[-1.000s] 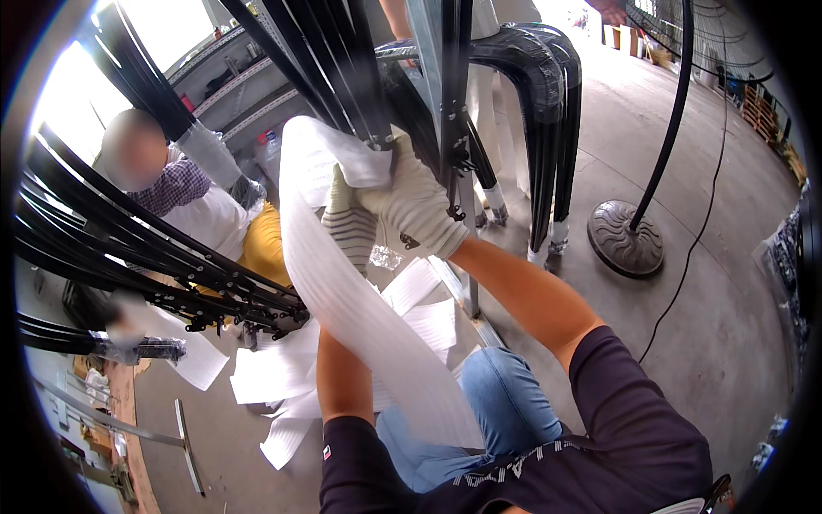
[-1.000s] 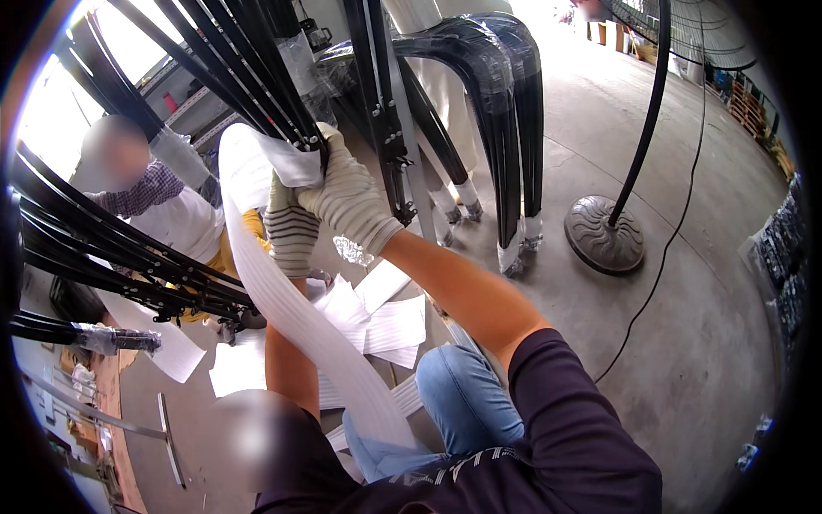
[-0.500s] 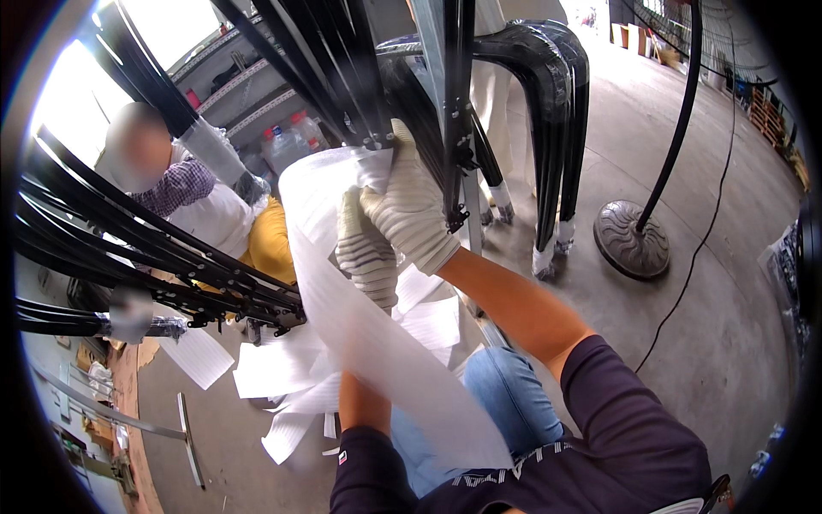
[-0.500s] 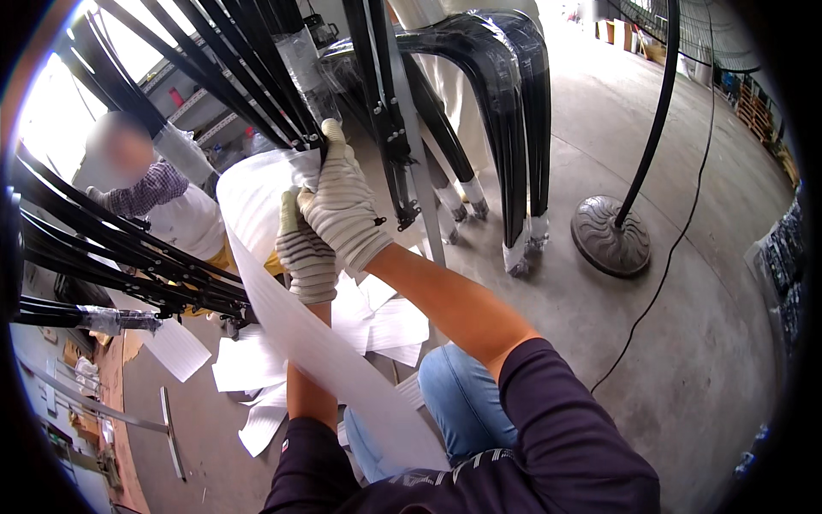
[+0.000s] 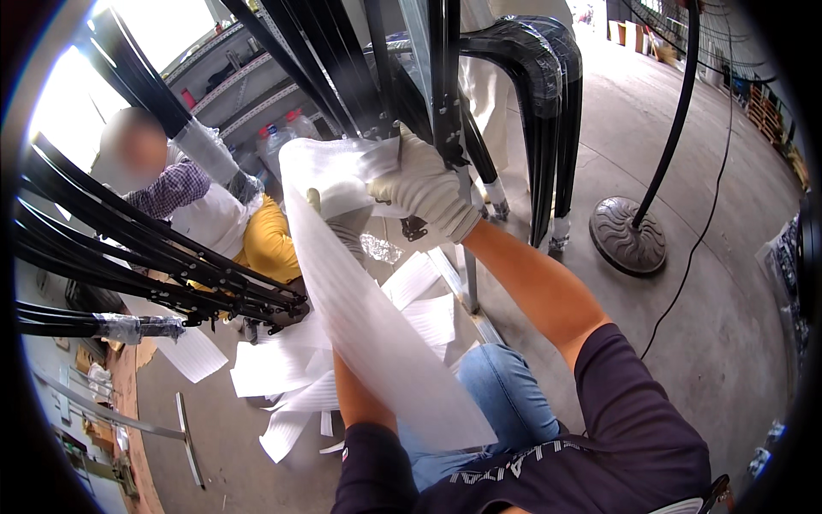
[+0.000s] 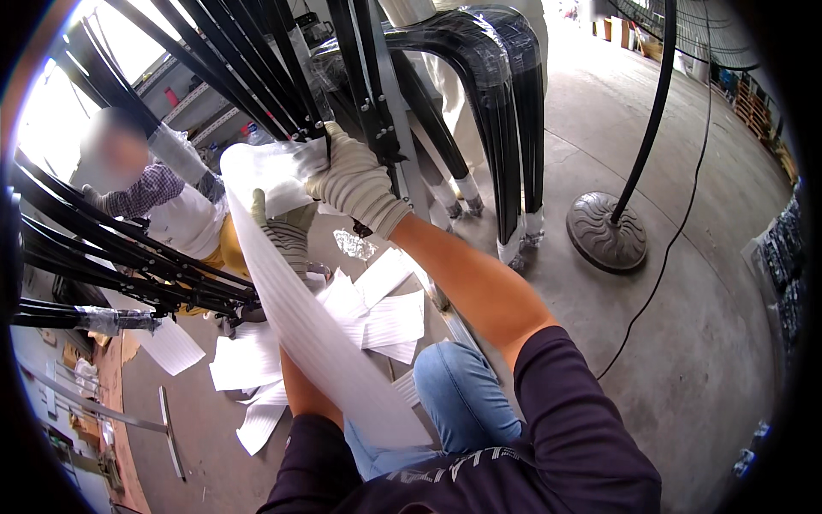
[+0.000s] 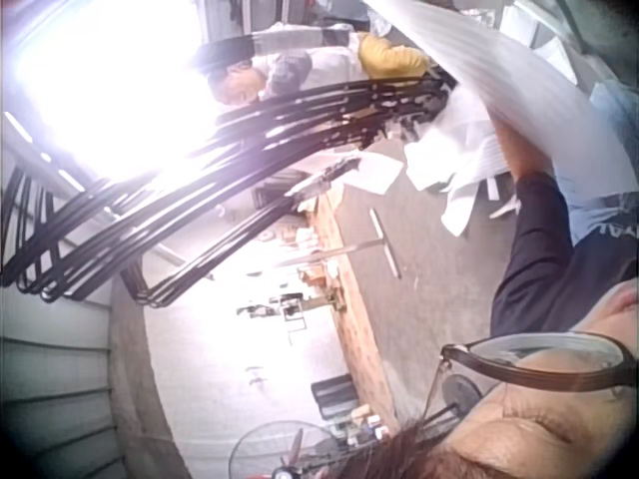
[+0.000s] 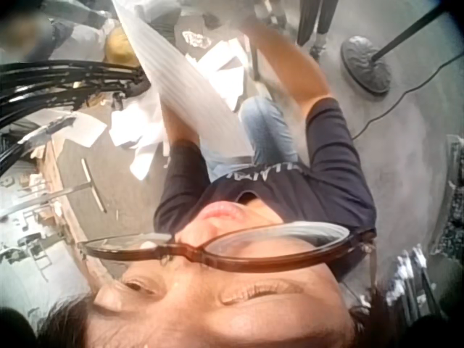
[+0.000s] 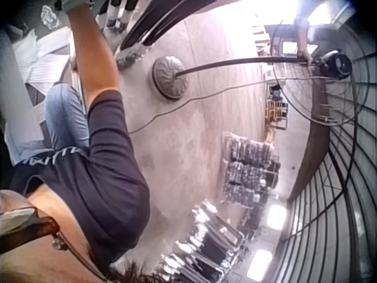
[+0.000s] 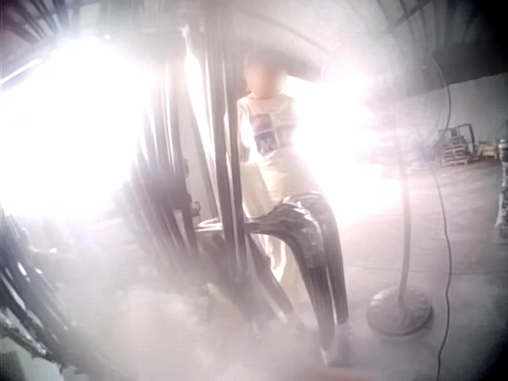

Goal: The person wraps the ends of black metal chair frames with white foam strips and secures them using a roll of plastic wrap.

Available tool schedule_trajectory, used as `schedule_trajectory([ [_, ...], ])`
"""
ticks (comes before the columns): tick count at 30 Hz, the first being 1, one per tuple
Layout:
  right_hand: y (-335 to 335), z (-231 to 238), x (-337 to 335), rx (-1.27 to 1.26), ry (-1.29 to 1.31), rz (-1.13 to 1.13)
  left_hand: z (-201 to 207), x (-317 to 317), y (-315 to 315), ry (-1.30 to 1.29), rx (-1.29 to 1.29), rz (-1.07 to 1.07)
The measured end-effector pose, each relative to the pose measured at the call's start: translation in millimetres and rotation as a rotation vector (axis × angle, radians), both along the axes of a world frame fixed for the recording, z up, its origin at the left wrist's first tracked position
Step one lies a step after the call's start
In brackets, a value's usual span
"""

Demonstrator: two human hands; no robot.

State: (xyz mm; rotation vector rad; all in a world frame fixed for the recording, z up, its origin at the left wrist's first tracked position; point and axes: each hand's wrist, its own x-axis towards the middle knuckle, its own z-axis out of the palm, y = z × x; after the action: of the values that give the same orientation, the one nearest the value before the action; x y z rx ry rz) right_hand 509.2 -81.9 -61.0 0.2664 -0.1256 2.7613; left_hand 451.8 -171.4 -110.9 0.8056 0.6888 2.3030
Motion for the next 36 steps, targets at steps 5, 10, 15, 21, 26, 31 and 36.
schedule_trajectory([
  [5, -14.7, 17.7, 2.4, -0.026, -0.130, -0.021, -7.7, -4.5, -61.0, 0.289, 0.124, 0.075],
  [10, 0.2, 4.6, 4.9, 0.064, -0.116, -0.130, -4.7, -28.1, -81.4, 0.631, 0.898, -0.790],
  [15, -30.6, 7.3, 17.9, 1.142, -0.694, -0.800, 42.0, -55.1, -31.2, 0.779, 0.482, 0.147],
  [21, 64.3, -45.0, 5.5, 1.323, -0.315, -0.841, 59.6, 11.4, 40.2, 0.582, -0.091, -0.223],
  [26, -37.1, 10.8, 85.5, 1.590, -0.482, -0.972, 63.7, -44.3, 46.1, 0.832, 0.284, -0.565],
  [31, -44.1, 16.8, 96.8, 1.751, -0.277, -1.774, 79.9, -57.3, 28.1, 0.749, 0.089, -0.955],
  [36, -44.9, 91.4, 60.9, 2.246, -0.853, -0.882, 61.8, -102.4, 26.8, 0.541, -0.117, -0.633],
])
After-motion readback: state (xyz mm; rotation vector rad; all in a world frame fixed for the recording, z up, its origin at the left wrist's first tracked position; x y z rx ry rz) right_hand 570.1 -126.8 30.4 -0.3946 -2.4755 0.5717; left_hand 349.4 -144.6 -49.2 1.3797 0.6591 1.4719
